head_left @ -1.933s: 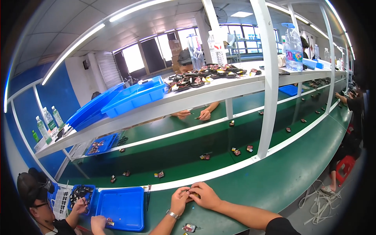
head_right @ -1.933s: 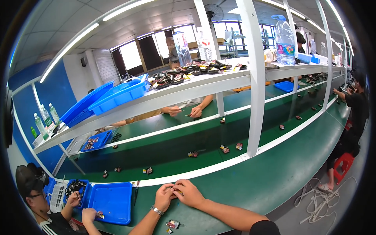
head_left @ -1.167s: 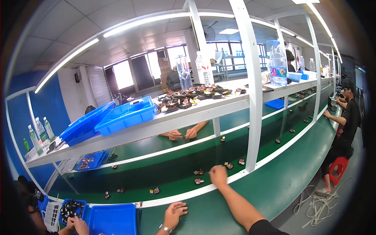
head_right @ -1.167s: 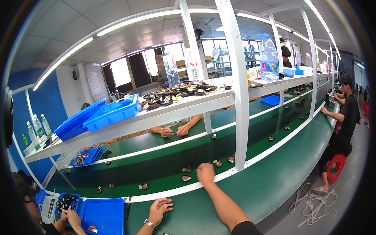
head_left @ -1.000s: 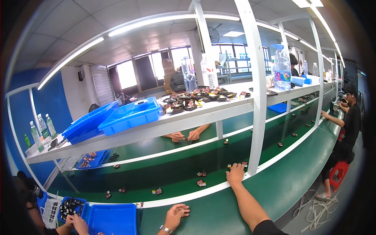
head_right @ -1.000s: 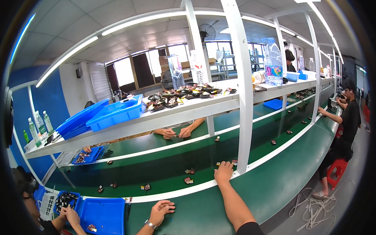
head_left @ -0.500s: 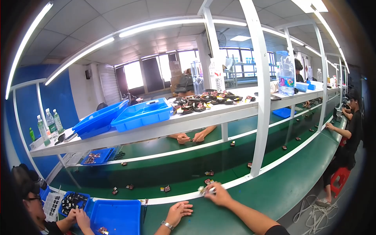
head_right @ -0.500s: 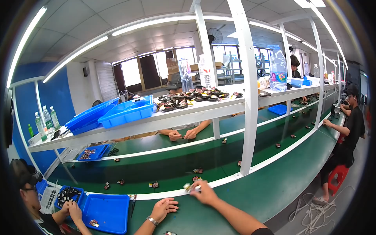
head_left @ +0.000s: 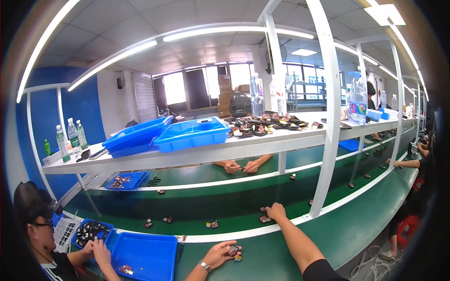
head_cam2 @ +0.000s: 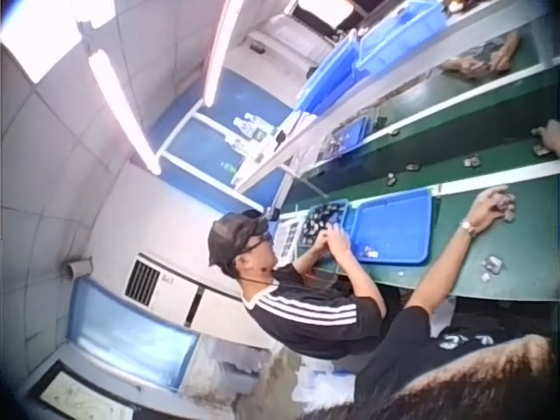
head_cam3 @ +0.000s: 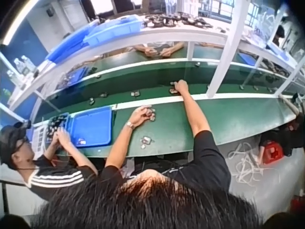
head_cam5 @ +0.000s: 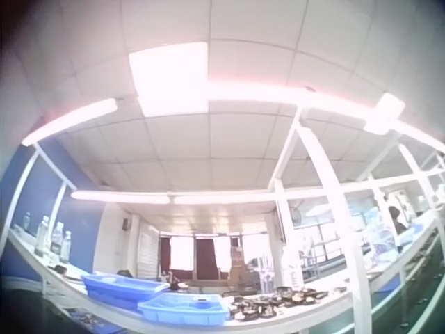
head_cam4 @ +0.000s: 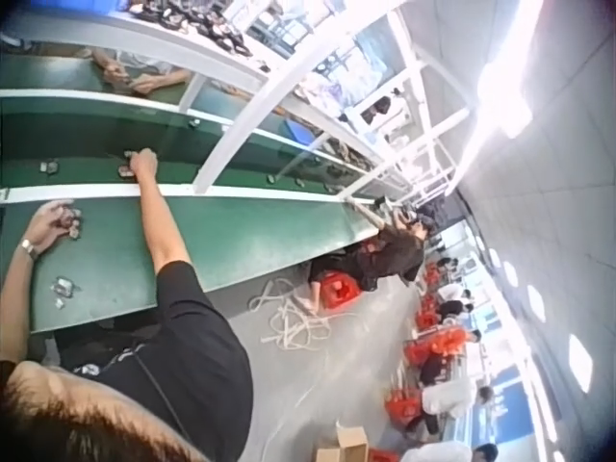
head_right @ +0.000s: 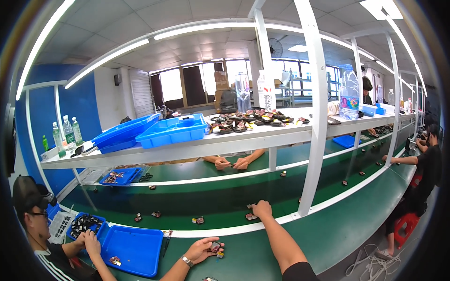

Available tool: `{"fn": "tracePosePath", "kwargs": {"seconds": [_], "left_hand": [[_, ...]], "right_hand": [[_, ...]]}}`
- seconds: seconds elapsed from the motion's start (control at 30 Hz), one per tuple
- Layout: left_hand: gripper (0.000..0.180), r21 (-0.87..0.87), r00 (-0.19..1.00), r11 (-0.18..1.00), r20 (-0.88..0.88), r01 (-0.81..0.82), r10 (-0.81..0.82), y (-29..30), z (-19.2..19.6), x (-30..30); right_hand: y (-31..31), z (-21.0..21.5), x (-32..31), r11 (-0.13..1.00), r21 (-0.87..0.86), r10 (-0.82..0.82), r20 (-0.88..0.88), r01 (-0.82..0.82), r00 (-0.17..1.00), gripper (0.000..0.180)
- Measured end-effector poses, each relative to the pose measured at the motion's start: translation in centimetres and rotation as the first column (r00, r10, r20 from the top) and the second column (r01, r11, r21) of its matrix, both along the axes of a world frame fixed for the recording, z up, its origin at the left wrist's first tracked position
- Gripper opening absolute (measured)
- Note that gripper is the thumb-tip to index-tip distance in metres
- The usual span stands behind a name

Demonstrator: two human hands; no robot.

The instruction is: Assembling small electronic or toy components on a production line bench.

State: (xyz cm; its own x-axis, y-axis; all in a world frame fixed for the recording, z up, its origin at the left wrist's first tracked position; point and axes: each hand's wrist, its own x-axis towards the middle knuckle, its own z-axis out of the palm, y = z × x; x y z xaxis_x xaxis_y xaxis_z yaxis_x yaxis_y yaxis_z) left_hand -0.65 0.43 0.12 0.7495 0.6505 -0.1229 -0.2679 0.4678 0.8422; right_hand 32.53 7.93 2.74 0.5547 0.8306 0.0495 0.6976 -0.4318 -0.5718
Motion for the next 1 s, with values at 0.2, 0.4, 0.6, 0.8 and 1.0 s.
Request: {"fn": "tracePosePath", "kwargs": {"seconds": [0.2, 0.4, 0.6, 0.8, 1.0], "left_hand": [[0.034, 0.027, 0.999, 0.999, 0.034, 0.029, -0.03, -0.2, 0.0, 0.1], [0.027, 0.015, 0.993, 0.993, 0.013, -0.114, 0.114, -0.3, 0.8, 0.2], [0.021, 0.016, 0.971, 0.975, 0.093, -0.221, 0.219, -0.3, 0.4, 0.6], [0.024, 0.069, 0.975, 0.974, 0.056, -0.217, 0.213, -0.8, 0.6, 0.8], [0.032, 0.067, 0.984, 0.982, 0.023, -0.178, 0.177, -1.2, 0.6, 1.1]], "right_hand": [[2.9, -1.7, 1.2, 0.986, 0.037, -0.163, 0.014, 0.162, 0.987, 0.038], [-0.1, -0.4, 1.8, 0.922, 0.288, 0.386, -0.625, -0.259, 0.679, 0.019], [-11.6, 0.3, -6.8, 0.614, -0.004, 0.679, -0.507, -0.79, 0.53, 0.016], [-14.5, 2.3, -10.5, 0.49, 0.275, 0.822, 0.171, -0.828, 0.543, 0.031], [-12.9, 1.0, -11.8, 0.395, 0.327, 0.807, 0.323, -0.858, 0.495, 0.025]]}}
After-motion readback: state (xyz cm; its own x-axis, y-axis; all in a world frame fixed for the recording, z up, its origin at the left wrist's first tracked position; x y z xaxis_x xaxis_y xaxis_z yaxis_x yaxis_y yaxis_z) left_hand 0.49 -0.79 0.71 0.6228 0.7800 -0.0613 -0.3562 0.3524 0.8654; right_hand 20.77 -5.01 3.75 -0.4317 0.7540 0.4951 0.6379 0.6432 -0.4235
